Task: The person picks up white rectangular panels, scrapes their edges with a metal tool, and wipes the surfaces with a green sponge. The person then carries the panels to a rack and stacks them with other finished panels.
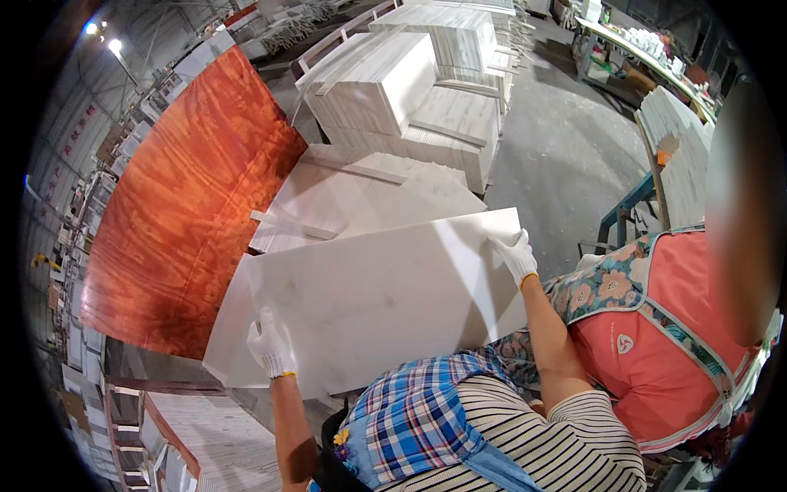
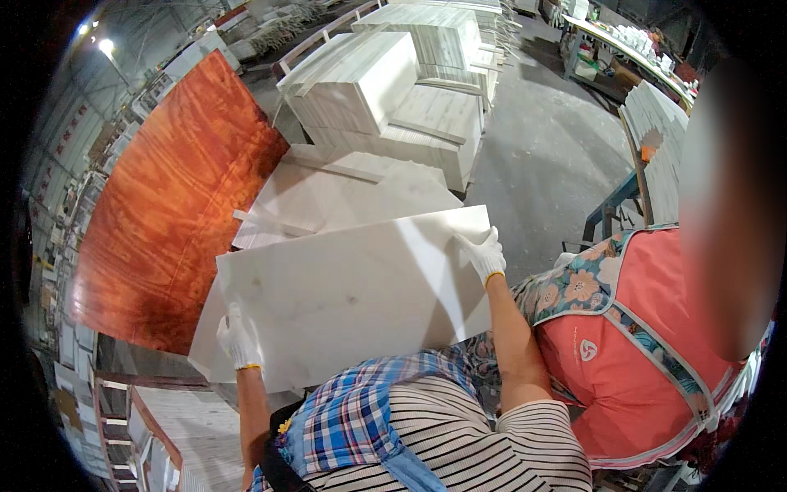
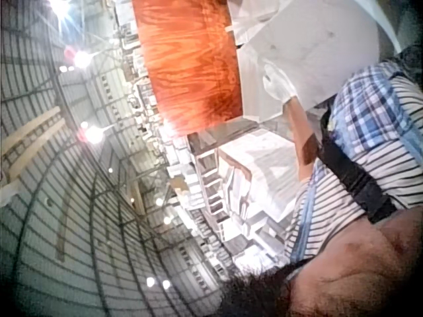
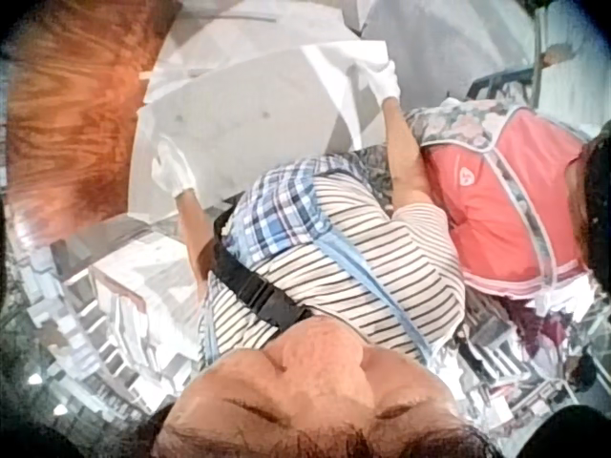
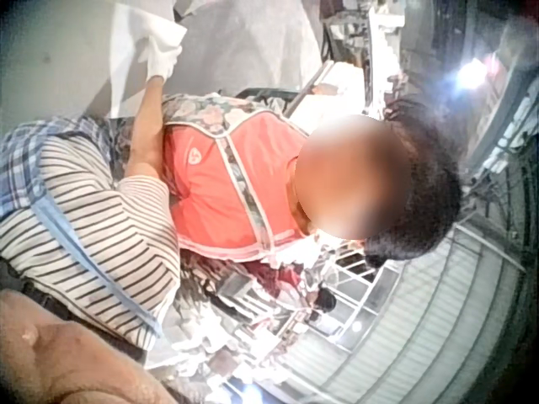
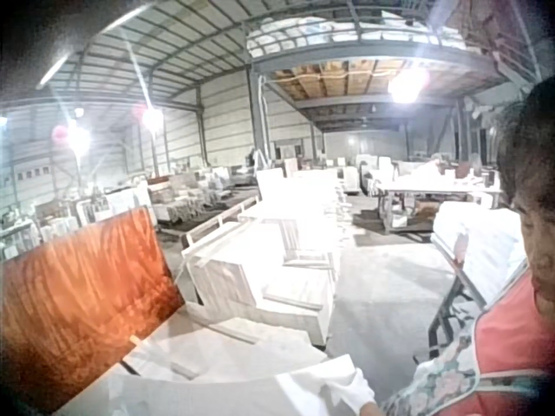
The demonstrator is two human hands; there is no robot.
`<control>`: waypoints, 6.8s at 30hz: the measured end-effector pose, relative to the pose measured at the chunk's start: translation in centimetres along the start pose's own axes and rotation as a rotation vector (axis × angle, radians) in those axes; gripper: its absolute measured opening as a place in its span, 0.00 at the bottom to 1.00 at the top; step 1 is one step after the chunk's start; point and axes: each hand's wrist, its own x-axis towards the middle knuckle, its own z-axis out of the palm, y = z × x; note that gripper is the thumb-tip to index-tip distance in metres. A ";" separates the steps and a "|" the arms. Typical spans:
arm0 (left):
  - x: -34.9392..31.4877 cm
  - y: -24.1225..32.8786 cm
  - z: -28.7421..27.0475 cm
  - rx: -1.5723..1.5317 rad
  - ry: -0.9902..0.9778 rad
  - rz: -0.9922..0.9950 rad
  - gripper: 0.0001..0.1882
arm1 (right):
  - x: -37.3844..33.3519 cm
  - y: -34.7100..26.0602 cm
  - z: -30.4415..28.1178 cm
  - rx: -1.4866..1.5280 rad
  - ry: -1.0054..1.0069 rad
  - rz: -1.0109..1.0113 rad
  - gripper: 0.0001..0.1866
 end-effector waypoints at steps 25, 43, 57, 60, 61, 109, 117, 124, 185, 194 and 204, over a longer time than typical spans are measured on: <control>0.9 -2.3 0.1 0.089 0.013 0.070 0.22 | 0.5 1.6 0.2 0.161 -0.077 -0.037 0.71; 0.1 -2.9 -0.1 0.109 0.011 0.067 0.23 | -0.3 2.5 -0.1 0.267 -0.081 -0.050 0.70; 1.0 -1.8 1.3 -0.126 -0.100 0.014 0.16 | 3.9 1.8 0.9 0.187 0.065 -0.178 0.71; 2.1 -0.4 2.4 -0.174 -0.150 0.001 0.15 | 5.0 -1.2 -0.8 0.123 0.047 -0.150 0.71; 2.5 0.2 2.7 -0.167 -0.168 -0.007 0.16 | 6.0 -1.6 -1.0 0.145 0.070 -0.210 0.72; 4.1 9.1 6.1 -0.215 -0.178 0.123 0.17 | 5.1 -6.7 -6.0 0.347 0.181 -0.304 0.70; 3.8 7.5 4.8 -0.192 -0.193 0.083 0.18 | 7.7 -4.0 -2.7 0.546 0.165 -0.366 0.59; 3.5 4.5 4.2 -0.197 -0.213 -0.009 0.16 | 6.2 -2.4 -1.7 0.596 0.183 -0.363 0.43; 2.9 -25.0 -6.2 -0.001 0.024 -0.361 0.21 | 7.6 1.5 8.7 0.304 -0.033 -0.247 0.30; -1.7 -24.6 -5.6 0.258 0.012 -0.458 0.19 | 7.5 -0.3 8.6 0.469 -0.308 -0.169 0.27; 6.6 -24.6 -6.0 0.309 -0.070 -0.375 0.49 | 7.7 -1.5 11.5 0.674 -0.601 -0.049 0.30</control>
